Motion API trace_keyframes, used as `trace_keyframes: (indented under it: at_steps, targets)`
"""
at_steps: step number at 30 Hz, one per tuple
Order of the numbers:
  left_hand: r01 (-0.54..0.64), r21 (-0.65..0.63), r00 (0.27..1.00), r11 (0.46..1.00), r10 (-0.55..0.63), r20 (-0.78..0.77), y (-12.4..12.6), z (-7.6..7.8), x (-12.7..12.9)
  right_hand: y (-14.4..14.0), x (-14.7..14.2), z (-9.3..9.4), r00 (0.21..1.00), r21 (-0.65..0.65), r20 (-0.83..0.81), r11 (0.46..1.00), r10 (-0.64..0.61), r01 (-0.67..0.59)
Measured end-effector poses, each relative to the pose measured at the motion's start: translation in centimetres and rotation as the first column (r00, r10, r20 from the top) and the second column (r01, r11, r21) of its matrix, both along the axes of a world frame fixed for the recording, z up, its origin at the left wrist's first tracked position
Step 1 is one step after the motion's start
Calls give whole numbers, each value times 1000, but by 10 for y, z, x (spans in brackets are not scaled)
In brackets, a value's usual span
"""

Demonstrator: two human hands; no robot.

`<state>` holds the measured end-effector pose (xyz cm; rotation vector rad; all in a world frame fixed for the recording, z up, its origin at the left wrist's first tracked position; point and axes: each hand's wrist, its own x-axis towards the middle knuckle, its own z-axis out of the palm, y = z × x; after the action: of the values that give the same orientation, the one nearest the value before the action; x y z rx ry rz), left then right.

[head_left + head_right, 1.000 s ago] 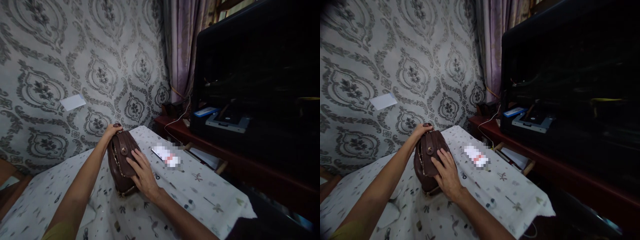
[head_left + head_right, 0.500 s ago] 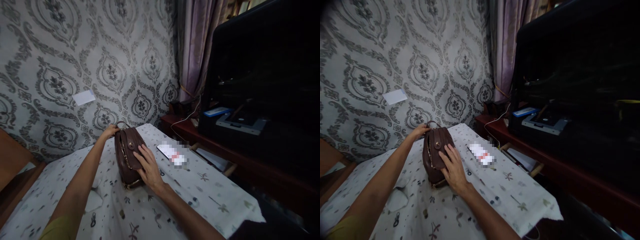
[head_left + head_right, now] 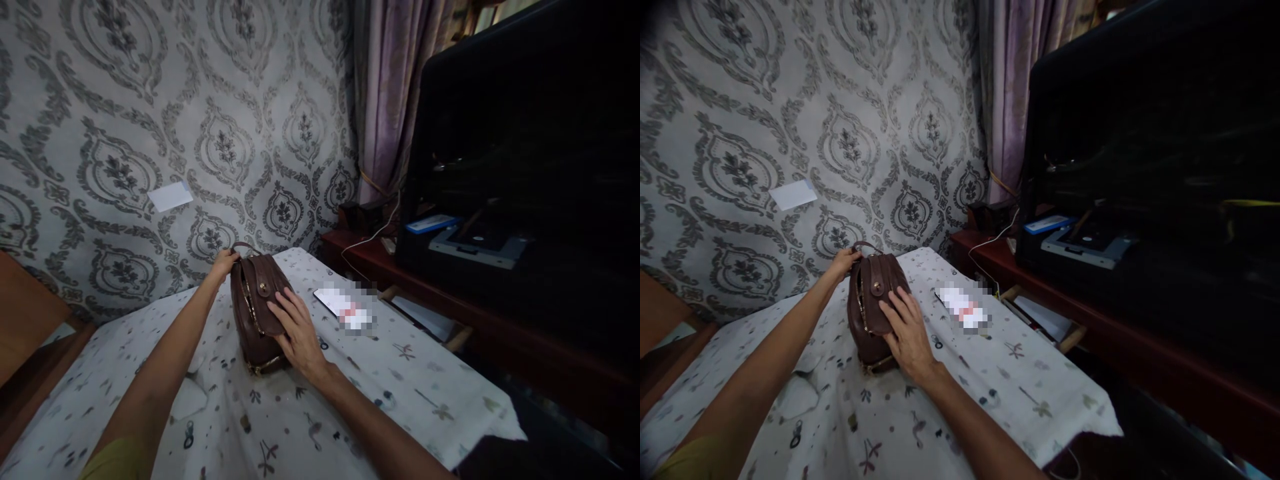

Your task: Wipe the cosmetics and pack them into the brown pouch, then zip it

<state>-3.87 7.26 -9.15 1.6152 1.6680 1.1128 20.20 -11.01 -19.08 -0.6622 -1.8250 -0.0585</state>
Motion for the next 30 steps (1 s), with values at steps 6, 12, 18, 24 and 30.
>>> trace_keyframes:
  at_steps: [6, 12, 18, 24, 30]
  targets:
    - [5, 50, 994, 999, -11, 113, -13, -1, 6, -3, 0, 3, 999, -31, 23, 999, -22, 22]
    - [62, 58, 993, 996, -68, 95, -18, 15, 12, -2, 0, 1, 1000, -45, 15, 999, -18, 19]
    - [178, 31, 984, 984, -177, -30, -6, 41, 35, -3, 1, 2, 1000, -32, 17, 999, -17, 18]
    - [204, -76, 964, 976, -214, -159, 11, 40, 53, -5, 3, 5, 997, -49, 62, 998, -36, 39]
    - [143, -72, 966, 987, -155, -206, 23, 23, 54, -8, 4, 10, 994, -83, 101, 995, -49, 57]
